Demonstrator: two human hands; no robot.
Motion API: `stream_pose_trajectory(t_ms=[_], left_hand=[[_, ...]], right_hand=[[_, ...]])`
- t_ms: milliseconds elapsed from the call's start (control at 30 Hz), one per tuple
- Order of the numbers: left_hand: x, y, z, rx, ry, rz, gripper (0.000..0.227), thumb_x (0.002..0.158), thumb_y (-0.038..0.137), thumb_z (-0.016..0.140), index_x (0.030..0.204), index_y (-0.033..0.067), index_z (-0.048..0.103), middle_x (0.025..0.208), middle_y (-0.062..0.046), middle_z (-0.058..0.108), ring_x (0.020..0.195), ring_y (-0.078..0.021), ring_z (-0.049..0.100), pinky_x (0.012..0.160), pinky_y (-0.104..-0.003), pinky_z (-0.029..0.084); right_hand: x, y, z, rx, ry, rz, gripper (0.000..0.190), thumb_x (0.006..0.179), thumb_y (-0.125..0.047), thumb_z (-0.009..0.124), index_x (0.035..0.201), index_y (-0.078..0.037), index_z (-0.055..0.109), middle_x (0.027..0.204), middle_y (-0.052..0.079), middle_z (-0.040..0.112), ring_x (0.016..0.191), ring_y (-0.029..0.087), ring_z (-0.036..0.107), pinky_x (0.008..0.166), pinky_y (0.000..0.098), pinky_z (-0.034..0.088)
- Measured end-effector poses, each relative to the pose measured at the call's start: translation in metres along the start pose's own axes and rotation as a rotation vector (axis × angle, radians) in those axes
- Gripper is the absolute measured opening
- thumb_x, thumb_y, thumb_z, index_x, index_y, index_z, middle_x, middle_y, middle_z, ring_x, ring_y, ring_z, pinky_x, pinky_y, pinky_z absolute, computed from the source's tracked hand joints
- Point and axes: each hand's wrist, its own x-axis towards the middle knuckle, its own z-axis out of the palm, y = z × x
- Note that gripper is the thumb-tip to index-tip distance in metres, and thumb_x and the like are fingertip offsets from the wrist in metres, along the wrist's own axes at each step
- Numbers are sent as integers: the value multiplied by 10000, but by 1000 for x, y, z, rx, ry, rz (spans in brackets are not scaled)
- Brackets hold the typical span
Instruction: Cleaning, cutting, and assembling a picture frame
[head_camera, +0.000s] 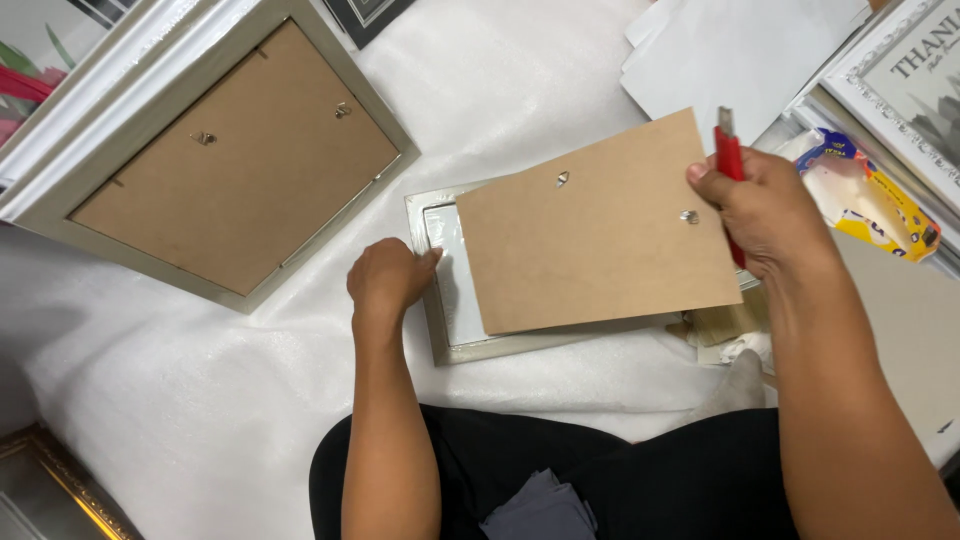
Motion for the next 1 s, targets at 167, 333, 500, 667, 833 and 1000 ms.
stream_pose_trajectory(t_ms=[167, 333, 500, 667, 833, 1000], left_hand=[[-26, 19, -26, -550, -127, 181, 553, 895, 488, 622, 1146, 11, 745, 948, -128, 760, 796, -222, 717, 800, -354, 568], [-24, 21, -18, -832, -176, 293, 426, 863, 174, 752, 1265, 46, 701, 958, -59, 683, 772, -141, 622, 715, -257, 519], [-1, 16, 4, -1282, -120, 538, 222, 981, 162, 627, 1161, 37, 665, 1108, -83, 715, 1069, -178, 650, 1060, -350, 439], [11, 12, 6, -1589, 18, 577, 262, 998, 109, 589, 1235, -3, 580, 1062, -83, 648, 983, -162, 627, 981, -314, 485], [28, 11, -10, -1551, 275, 482, 210, 1012, 90, 523, 1211, 24, 542, 1102, -75, 616, 1025, -146, 599, 1028, -297, 475], [56, 40, -14, -1513, 329, 271, 263, 1012, 52, 462, 1263, 21, 533, 1187, -86, 590, 1115, -151, 599, 1021, -290, 469]], right_hand=[[5, 13, -15, 175, 80, -116, 136, 1064, -196, 682, 1102, -71, 642, 935, 44, 660, 776, 101, 608, 735, 220, 532], [9, 21, -18, 306, 24, -331, 186, 1057, -239, 712, 1026, -80, 621, 918, 10, 613, 795, 88, 547, 776, 221, 492], [6, 17, -5, 459, 48, -412, 179, 1051, -252, 705, 1072, -124, 581, 944, -30, 584, 864, 55, 528, 860, 189, 460], [-4, 0, 6, 222, 228, -554, 192, 1116, -250, 594, 1168, -66, 617, 1064, 30, 627, 897, 104, 575, 763, 237, 502], [-9, -14, -1, 328, 318, -413, 203, 1103, -280, 505, 1135, -102, 597, 1123, 12, 641, 886, 82, 619, 657, 203, 526], [-12, -17, -3, 462, 250, -360, 185, 1067, -252, 508, 1098, -91, 595, 1086, 24, 666, 861, 94, 623, 636, 209, 532]])
